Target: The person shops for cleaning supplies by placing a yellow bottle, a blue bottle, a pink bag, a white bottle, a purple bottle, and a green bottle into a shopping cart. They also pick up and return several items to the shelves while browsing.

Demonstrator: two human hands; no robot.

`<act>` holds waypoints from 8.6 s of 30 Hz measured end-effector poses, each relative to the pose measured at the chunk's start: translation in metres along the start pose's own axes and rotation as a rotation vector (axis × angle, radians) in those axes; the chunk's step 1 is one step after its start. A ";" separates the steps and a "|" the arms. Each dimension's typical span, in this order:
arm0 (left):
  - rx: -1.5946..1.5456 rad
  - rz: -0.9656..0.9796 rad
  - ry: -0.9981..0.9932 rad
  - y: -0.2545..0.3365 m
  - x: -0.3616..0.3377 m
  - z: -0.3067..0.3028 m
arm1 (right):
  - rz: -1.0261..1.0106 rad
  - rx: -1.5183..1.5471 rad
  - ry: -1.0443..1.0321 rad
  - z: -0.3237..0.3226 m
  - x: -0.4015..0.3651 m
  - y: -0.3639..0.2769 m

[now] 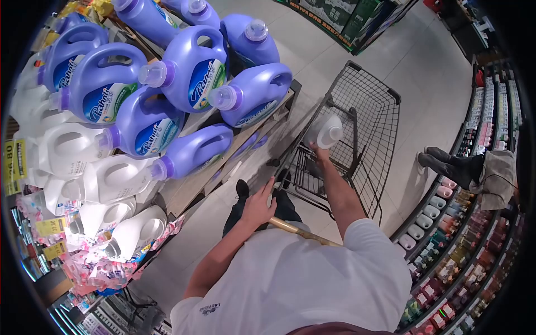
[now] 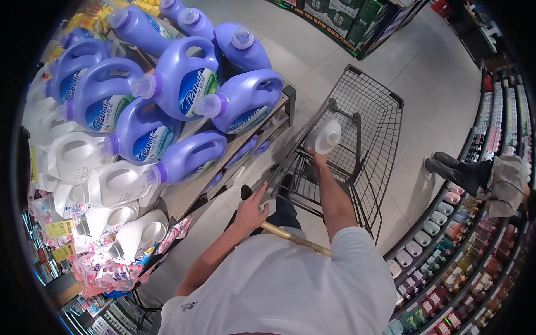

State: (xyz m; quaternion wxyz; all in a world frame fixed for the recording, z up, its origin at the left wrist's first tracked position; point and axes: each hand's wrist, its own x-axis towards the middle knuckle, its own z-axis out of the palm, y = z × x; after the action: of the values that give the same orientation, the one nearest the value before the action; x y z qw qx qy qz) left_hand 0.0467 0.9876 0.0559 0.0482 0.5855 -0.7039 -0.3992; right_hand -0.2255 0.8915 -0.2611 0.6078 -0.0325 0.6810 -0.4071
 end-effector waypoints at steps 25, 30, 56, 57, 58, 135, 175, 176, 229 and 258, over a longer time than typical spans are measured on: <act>-0.009 0.779 0.293 -0.024 0.039 0.021 | -0.843 -0.952 0.448 -0.178 -0.312 -0.032; -0.122 0.761 0.262 -0.023 0.055 0.026 | -0.613 -0.607 0.647 -0.166 -0.328 0.014; -0.169 0.549 0.381 0.071 0.190 0.012 | -0.989 -0.885 0.825 -0.128 -0.220 -0.148; -0.166 0.543 0.383 0.077 0.197 0.014 | -1.000 -0.914 0.823 -0.130 -0.212 -0.160; -0.164 0.520 0.396 0.085 0.205 0.016 | -1.018 -0.907 0.811 -0.134 -0.202 -0.172; 0.221 -0.373 1.168 0.189 0.662 -0.139 | -1.084 -1.931 -0.502 0.247 0.286 -0.750; 0.161 -0.409 1.213 0.016 0.750 -0.340 | -1.006 -1.936 -0.368 0.532 0.326 -0.775; 0.162 -0.415 1.212 0.013 0.751 -0.343 | -1.005 -1.937 -0.375 0.538 0.328 -0.776; 0.219 -0.434 1.325 -0.054 0.895 -0.494 | -1.143 -1.761 -1.070 0.780 0.476 -0.871; -0.184 -0.694 2.556 -0.070 0.698 -0.519 | -1.417 -1.461 -0.901 0.761 0.424 -0.879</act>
State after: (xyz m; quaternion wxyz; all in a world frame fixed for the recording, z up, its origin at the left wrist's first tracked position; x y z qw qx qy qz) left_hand 0.1634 0.1232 0.0842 0.6075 0.6894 0.0509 0.3913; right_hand -0.0812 -0.3147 -0.0248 0.2645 -0.9089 0.3014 -0.1143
